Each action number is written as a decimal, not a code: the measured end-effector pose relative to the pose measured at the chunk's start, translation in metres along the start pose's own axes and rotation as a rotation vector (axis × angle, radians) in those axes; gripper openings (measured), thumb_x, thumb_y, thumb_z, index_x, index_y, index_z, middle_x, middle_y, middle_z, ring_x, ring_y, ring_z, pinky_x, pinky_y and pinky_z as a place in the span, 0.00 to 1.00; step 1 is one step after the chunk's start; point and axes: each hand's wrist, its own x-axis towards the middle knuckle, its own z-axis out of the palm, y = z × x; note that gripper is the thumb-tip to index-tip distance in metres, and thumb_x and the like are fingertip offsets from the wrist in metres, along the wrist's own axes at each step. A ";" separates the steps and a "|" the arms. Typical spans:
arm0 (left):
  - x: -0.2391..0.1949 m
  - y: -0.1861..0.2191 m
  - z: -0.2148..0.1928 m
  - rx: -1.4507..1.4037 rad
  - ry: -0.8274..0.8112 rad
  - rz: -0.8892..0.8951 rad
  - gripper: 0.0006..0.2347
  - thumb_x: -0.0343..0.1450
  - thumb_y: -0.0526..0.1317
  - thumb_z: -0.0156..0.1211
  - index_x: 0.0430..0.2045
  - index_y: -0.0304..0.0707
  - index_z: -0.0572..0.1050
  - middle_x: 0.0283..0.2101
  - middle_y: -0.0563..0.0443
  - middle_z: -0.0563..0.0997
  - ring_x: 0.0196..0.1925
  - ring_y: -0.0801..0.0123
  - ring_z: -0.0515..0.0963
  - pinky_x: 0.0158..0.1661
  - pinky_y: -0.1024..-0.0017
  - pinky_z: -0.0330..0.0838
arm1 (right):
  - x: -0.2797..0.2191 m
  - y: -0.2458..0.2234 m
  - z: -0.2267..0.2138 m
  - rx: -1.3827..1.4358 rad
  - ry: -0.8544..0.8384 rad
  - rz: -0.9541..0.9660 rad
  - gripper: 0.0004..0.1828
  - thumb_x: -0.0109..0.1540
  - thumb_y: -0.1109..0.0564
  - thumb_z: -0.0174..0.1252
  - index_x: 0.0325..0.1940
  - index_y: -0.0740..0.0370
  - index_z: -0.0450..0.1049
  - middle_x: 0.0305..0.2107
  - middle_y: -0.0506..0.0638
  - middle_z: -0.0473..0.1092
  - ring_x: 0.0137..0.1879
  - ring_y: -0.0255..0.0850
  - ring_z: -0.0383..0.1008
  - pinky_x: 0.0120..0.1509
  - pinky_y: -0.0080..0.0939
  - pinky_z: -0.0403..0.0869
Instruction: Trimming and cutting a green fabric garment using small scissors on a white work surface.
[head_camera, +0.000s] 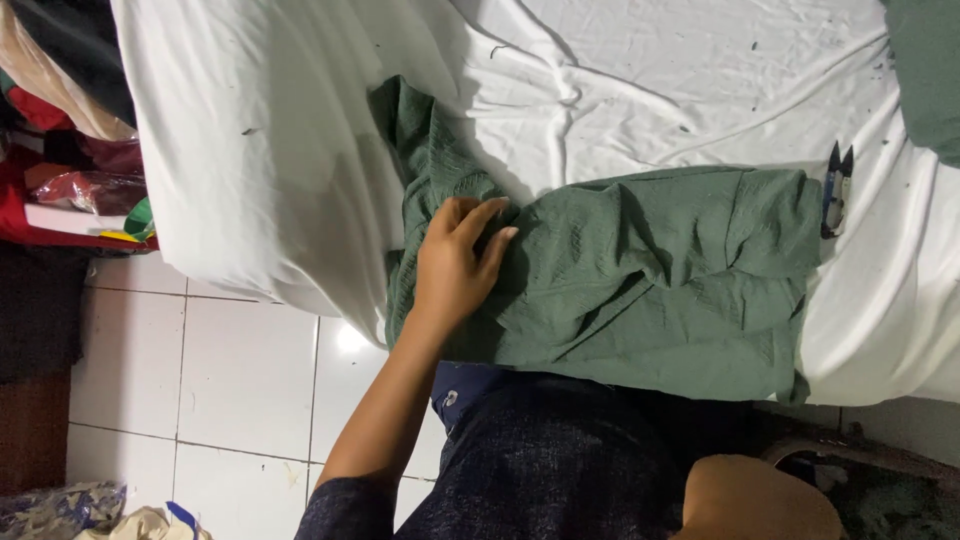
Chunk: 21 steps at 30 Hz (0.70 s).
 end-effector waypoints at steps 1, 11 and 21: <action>0.003 -0.001 0.004 0.020 -0.004 0.018 0.06 0.72 0.34 0.65 0.41 0.34 0.81 0.34 0.46 0.74 0.34 0.57 0.77 0.35 0.66 0.73 | -0.007 -0.001 -0.017 0.003 -0.042 0.002 0.18 0.67 0.41 0.62 0.43 0.44 0.59 0.23 0.53 0.67 0.33 0.53 0.70 0.50 0.62 0.65; -0.022 -0.004 -0.014 -0.031 0.101 0.079 0.02 0.75 0.30 0.60 0.37 0.34 0.79 0.41 0.47 0.83 0.41 0.59 0.81 0.43 0.67 0.74 | 0.212 0.041 -0.032 -1.006 0.738 0.342 0.18 0.61 0.67 0.53 0.45 0.54 0.52 0.41 0.65 0.71 0.50 0.50 0.75 0.67 0.52 0.70; -0.066 0.004 -0.068 -0.493 -0.511 -0.305 0.16 0.72 0.49 0.62 0.20 0.37 0.81 0.19 0.41 0.80 0.21 0.52 0.78 0.29 0.58 0.73 | 0.154 0.054 -0.112 -1.998 0.624 0.663 0.24 0.51 0.60 0.76 0.43 0.58 0.69 0.41 0.43 0.77 0.50 0.45 0.77 0.60 0.44 0.72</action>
